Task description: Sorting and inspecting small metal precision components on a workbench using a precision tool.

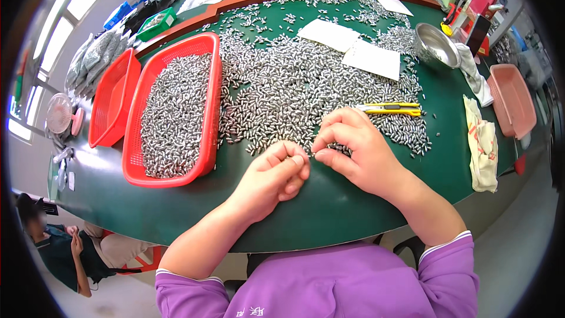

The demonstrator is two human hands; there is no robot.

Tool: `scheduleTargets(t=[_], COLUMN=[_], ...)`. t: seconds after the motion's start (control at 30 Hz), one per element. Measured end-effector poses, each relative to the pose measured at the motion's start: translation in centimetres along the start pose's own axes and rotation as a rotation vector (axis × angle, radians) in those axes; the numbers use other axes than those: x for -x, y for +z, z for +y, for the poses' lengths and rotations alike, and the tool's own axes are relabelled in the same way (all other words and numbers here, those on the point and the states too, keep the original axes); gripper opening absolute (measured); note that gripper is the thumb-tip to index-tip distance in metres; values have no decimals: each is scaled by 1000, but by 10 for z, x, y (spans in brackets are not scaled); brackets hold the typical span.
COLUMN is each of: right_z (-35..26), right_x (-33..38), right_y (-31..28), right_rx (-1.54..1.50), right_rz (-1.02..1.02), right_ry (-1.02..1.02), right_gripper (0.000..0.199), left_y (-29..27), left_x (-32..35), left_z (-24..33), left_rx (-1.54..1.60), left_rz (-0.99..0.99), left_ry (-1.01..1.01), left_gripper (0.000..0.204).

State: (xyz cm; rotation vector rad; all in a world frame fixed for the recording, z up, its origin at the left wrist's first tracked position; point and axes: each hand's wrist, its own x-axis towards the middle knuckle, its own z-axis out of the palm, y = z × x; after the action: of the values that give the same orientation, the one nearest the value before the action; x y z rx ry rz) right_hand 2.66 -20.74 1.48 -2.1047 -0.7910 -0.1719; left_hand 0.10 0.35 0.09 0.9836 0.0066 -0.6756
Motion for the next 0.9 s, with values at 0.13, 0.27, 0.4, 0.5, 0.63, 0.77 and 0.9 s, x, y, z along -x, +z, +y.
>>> scheduleTargets(t=[0.13,0.27,0.4,0.5,0.63,0.77,0.9], right_z=[-1,-1,-1,-2,-4,-4,-3], right_x=[2,1,-1,0,-2,-2,-2], right_y=[3,4,5,4,1,-1,1], right_rx=[-175,-187,-176,-126,-13,-2,33], right_rz=[0,22,10,31,138,114,118], right_ry=[26,2,-49,-82,-132,-185,-220], right_gripper=[9,8,10,12,15,17,19], left_y=[0,1,0,2,1,0,1], left_x=[0,1,1,0,0,0,-1], left_z=[-3,-1,-1,-1,-2,-3,-3], left_rx=[24,48,-9,-34,-1,15,27], left_rz=[-84,-105,-86,-68,-91,-80,-71], left_ry=[-15,-8,-40,-11,23,34,46], left_gripper=[9,10,12,12,12,12,12])
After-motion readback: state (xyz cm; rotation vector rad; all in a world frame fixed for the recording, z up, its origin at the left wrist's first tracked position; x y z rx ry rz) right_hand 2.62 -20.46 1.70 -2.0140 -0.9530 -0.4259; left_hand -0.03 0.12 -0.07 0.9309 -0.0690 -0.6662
